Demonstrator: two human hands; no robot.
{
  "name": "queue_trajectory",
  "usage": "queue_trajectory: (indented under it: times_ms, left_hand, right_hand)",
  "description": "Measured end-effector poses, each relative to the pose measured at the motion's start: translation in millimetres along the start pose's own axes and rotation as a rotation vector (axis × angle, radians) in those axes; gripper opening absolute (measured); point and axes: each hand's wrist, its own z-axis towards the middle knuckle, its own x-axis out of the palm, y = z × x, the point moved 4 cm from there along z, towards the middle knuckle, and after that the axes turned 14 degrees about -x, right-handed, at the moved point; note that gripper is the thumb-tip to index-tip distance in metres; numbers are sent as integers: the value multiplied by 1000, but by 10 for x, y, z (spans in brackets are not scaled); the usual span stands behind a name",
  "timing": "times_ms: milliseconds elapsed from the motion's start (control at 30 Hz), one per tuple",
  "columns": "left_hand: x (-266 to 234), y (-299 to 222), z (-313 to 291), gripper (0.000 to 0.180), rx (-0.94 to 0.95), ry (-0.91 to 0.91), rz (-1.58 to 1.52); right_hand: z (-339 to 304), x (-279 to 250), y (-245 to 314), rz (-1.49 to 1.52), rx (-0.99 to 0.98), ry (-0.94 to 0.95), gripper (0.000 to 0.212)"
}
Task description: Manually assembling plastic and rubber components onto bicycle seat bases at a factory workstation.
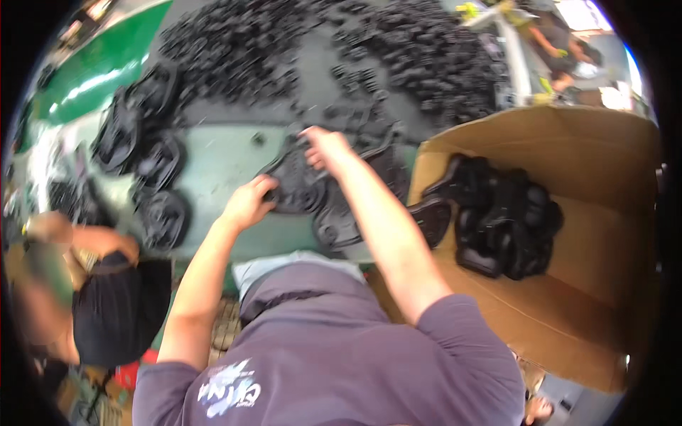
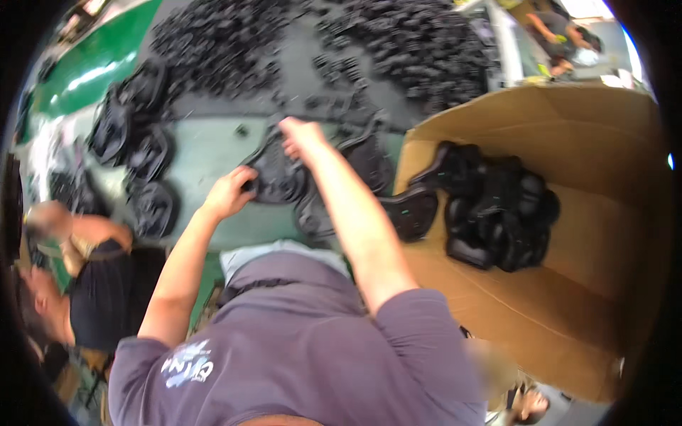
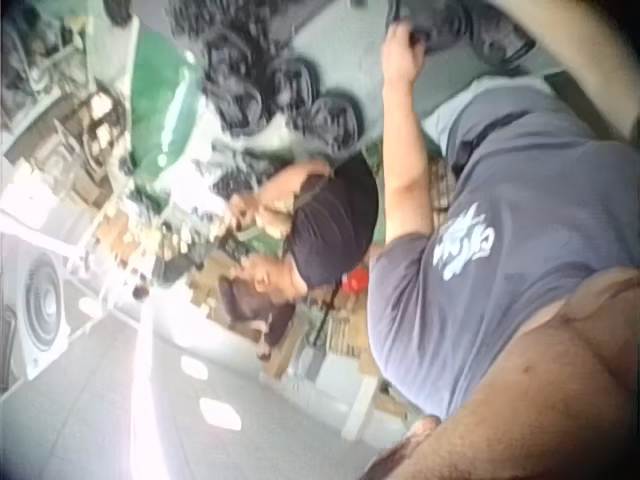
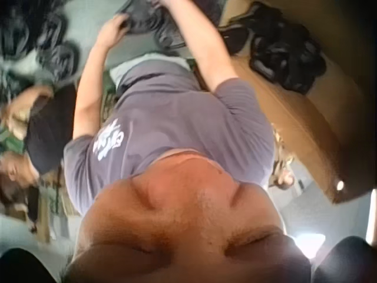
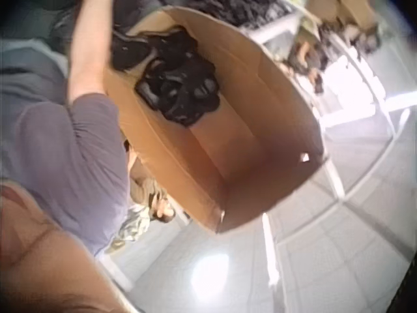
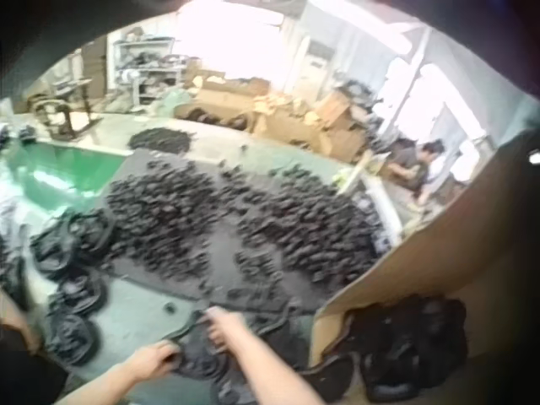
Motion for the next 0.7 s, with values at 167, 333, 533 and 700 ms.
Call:
queue_trajectory:
  times_ms: [167,333,533,700]
  left_hand:
    - [12,137,122,49,-140,99,-163]
    - [82,118,241,51,-181,107,-269]
    - [-193,-292,250,59,-82,-44,-134]
    - [212,-175,638,82,-640,-77,-274]
  right_hand:
    - [-137,430,618,-1033,-312,181,46]
    - [-346,611,-129,-1049,-521,-190,49]
    - [-530,451,76,-1044,-526,-128,67]
    - [-670,380,-276,-980,-539,-47,105]
